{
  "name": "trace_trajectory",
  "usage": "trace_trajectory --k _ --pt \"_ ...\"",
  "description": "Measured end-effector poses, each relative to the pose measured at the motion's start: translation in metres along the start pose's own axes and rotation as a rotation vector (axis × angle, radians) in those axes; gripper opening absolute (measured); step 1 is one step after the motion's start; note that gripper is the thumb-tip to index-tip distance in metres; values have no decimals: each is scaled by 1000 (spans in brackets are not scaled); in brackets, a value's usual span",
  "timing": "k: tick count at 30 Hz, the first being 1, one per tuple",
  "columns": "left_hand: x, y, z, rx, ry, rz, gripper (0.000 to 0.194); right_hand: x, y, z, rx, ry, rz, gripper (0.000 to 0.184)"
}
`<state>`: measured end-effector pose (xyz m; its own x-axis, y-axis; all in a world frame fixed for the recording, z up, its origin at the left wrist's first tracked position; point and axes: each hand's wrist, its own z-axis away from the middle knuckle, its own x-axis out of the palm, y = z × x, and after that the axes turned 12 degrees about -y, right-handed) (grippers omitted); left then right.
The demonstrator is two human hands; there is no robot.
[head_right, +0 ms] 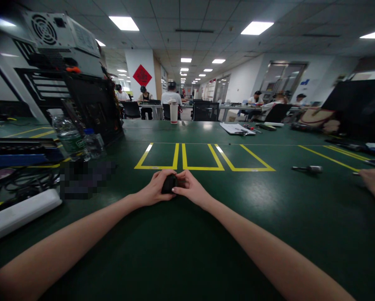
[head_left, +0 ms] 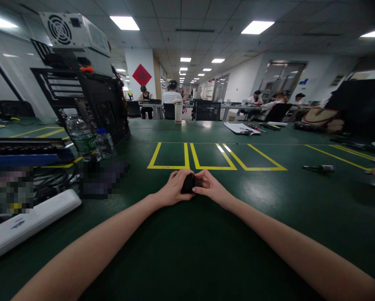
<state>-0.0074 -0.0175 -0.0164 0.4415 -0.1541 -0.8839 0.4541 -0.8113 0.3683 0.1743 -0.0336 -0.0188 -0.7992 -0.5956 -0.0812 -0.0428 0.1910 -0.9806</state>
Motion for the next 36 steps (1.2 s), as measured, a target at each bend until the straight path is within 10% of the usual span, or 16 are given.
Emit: trace_trajectory --k 36 --pt "0 1 0 -3 2 7 60 -4 3 -4 48 22 44 32"
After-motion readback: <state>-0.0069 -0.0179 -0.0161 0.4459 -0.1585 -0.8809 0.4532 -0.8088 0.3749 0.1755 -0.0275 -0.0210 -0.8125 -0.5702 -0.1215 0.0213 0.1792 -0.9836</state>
